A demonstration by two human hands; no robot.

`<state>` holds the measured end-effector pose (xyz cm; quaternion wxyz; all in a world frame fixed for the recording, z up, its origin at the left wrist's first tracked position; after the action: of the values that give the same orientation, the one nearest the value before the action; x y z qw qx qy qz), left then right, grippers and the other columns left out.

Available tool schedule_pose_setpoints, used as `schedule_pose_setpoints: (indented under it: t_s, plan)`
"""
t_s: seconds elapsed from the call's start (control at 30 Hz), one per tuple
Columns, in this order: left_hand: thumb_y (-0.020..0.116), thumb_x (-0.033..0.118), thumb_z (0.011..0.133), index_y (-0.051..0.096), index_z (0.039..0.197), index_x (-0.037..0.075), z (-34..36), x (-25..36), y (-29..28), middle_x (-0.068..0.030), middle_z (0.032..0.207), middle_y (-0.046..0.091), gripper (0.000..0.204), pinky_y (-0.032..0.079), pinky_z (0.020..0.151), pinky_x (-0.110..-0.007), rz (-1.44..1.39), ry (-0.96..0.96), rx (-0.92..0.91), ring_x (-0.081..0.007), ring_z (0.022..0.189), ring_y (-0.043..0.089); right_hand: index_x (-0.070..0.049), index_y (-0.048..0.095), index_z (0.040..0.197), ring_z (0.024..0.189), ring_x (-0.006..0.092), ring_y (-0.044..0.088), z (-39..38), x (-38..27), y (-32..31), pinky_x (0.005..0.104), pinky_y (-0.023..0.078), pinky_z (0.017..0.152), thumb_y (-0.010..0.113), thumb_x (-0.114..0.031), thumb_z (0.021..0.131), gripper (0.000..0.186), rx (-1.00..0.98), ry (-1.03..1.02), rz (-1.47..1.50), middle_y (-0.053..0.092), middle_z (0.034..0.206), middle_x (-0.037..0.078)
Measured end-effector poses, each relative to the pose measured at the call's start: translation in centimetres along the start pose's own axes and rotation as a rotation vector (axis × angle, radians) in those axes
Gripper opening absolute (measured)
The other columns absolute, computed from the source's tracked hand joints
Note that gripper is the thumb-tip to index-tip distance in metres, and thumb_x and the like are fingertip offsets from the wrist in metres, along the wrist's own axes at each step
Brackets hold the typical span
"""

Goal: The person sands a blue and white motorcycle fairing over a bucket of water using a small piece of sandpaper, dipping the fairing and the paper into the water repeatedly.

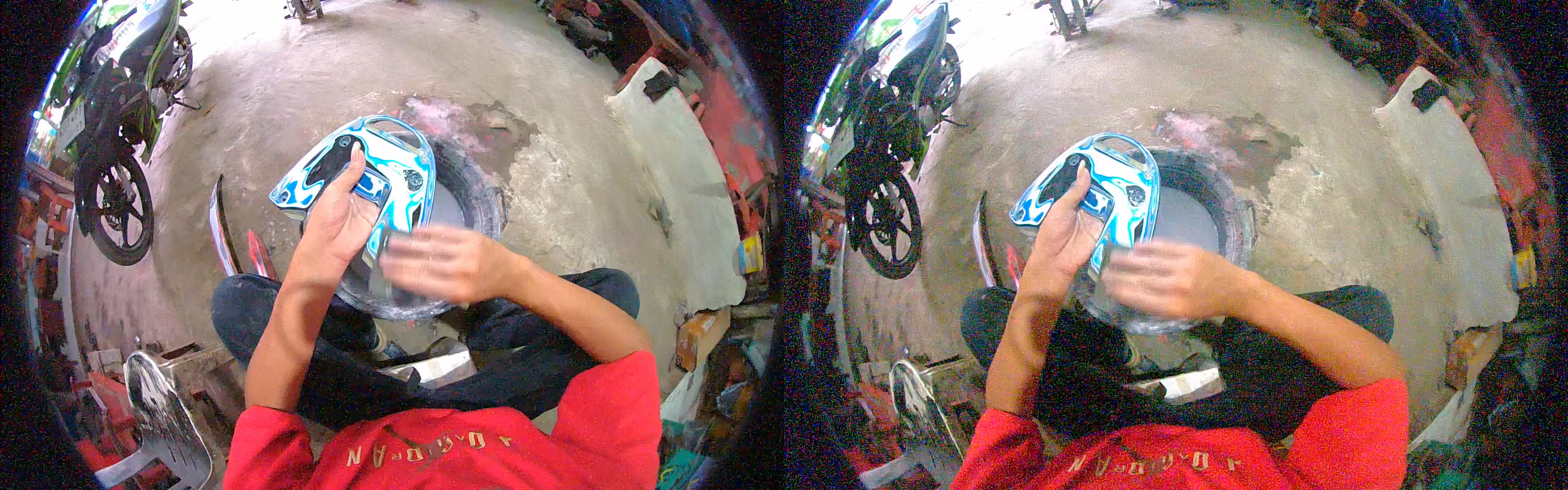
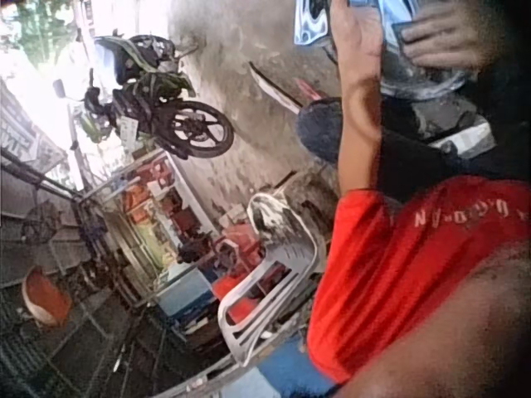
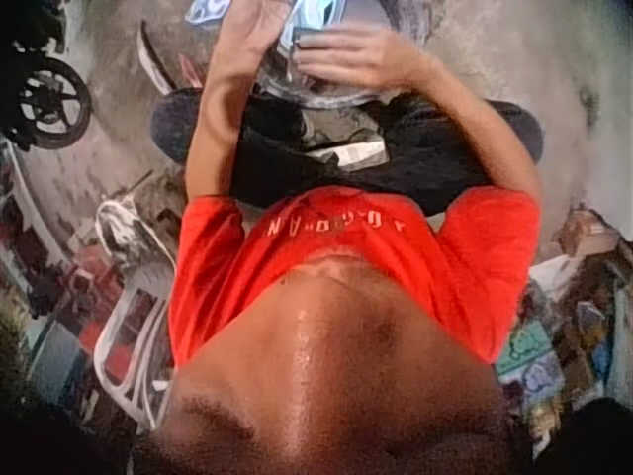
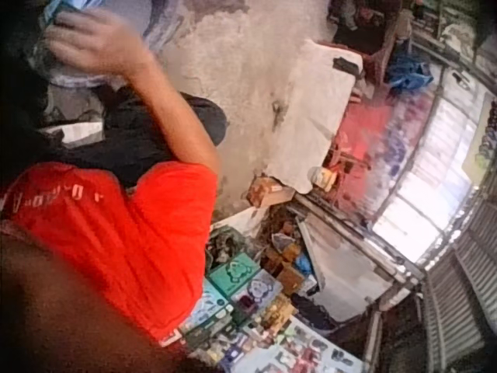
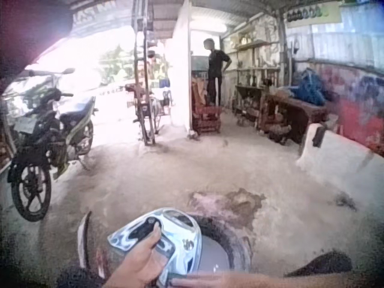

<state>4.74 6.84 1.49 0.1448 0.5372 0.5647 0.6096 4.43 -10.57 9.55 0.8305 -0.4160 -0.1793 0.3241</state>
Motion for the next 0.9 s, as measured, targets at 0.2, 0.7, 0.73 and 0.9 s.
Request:
schedule_pose_setpoints:
  t_s: [0.2,0.7,0.73,0.9]
  plan:
    - [0.053,0.025,0.107,0.058,0.132,0.004,-0.2,-0.5,0.6,-0.0139,0.128,0.067,0.033,0.052,0.104,-0.046,-0.010,-0.070,-0.051,-0.0278,0.118,0.065,-0.012,0.069,0.124,0.114,0.0297,0.068,-1.6,7.4,-2.2,0.0455,0.056,0.094,0.063,-0.011,0.086,0.039,0.051,0.393,-0.179,0.070,0.123,0.010]
    - [0.057,0.023,0.106,0.061,0.125,0.004,-0.4,0.5,0.0,-0.0094,0.120,0.070,0.027,0.055,0.099,-0.041,0.124,0.005,-0.023,-0.0222,0.110,0.068,-0.011,0.068,0.124,0.114,0.0310,0.067,-0.5,6.9,-2.3,0.0434,0.055,0.096,0.063,-0.013,0.085,0.039,0.040,0.360,-0.058,0.070,0.123,0.012]
    - [0.057,0.023,0.106,0.061,0.125,0.004,-0.1,0.3,0.4,-0.0094,0.120,0.070,0.027,0.055,0.099,-0.041,0.119,0.003,-0.031,-0.0222,0.110,0.068,-0.008,0.068,0.127,0.117,0.0312,0.067,-1.0,5.7,-1.8,0.0437,0.054,0.098,0.065,-0.011,0.084,0.043,0.044,0.319,-0.054,0.069,0.127,0.012]
    - [0.056,0.028,0.106,0.061,0.126,0.003,-0.6,-1.6,1.1,-0.0115,0.118,0.070,0.033,0.055,0.096,-0.040,0.130,-0.135,-0.041,-0.0234,0.108,0.069,-0.014,0.071,0.115,0.106,0.0299,0.070,-1.7,9.5,-2.1,0.0409,0.058,0.089,0.065,-0.013,0.083,0.033,0.099,0.463,-0.027,0.071,0.121,0.010]
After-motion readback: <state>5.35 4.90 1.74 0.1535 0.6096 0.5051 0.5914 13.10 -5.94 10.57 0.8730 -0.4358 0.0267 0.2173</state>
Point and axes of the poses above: each hand's wrist, its own z-axis towards the middle knuckle, its own y-axis out of the palm, x = y × z, the point moved 10 cm from there along z, towards the middle knuckle
